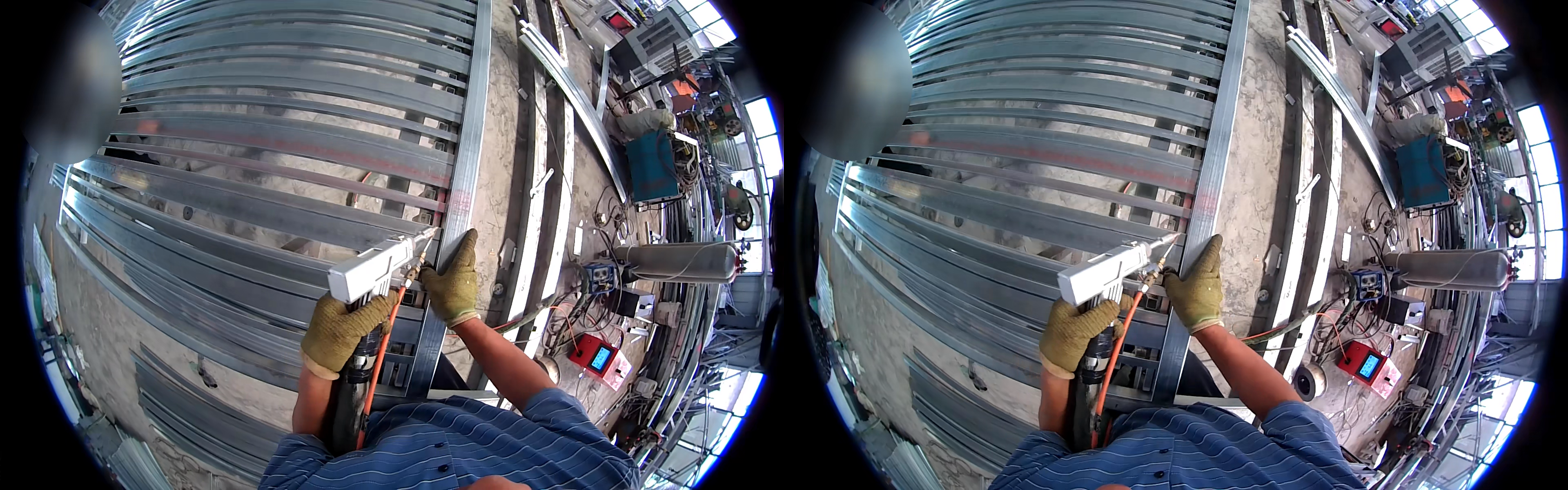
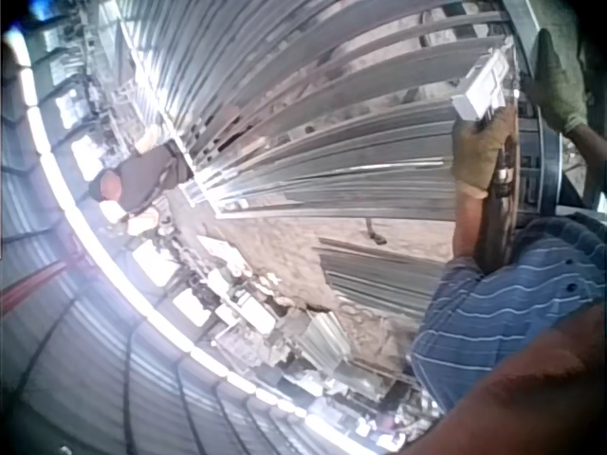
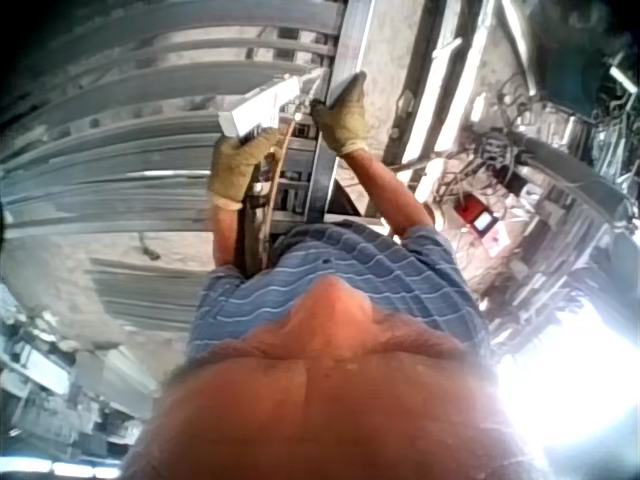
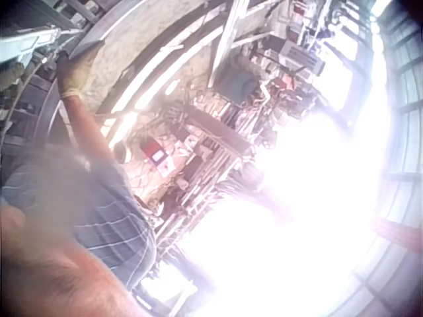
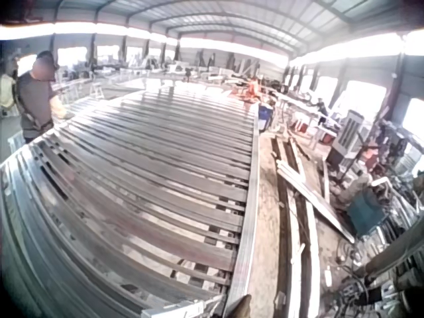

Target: The person welds a large metal frame structure using a handheld welding torch. They systematically move along the frame, applying welds to join metal bars. The person wears protective gloves and a striped shirt while working in a workshop environment.

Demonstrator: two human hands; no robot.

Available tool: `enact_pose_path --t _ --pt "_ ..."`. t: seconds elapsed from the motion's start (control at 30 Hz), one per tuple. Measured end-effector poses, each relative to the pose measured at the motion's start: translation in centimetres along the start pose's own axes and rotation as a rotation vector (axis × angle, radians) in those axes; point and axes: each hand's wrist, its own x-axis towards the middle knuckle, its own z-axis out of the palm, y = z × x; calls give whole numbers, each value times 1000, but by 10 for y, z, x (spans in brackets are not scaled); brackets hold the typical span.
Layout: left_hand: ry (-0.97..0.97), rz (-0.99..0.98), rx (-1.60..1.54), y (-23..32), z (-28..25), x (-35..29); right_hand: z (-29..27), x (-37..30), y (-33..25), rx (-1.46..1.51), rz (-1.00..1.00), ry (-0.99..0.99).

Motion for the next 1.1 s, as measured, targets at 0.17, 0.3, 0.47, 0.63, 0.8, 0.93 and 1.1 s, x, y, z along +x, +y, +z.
enact_pose_path --t 0.17,0.3,0.47,0.63,0.8,0.93,1.1 --pt "-31 12 60 -8 0 10 4 -1 4 -58 -7 38" --pt "-16 -15 37 -7 2 12 9 -1 11 -97 -71 84" --pt "-40 -33 86 -5 3 14 5 -2 3 -48 -43 42" --pt "-39 -19 60 -8 2 15 5 -2 4 -65 -41 41" --pt "-38 -19 74 -9 2 17 8 -3 7 -90 -72 71" --pt "-36 -43 43 -10 2 17 9 -3 8 -88 -82 75" --pt "-54 -35 68 -3 6 16 7 -3 5 -81 -83 68"
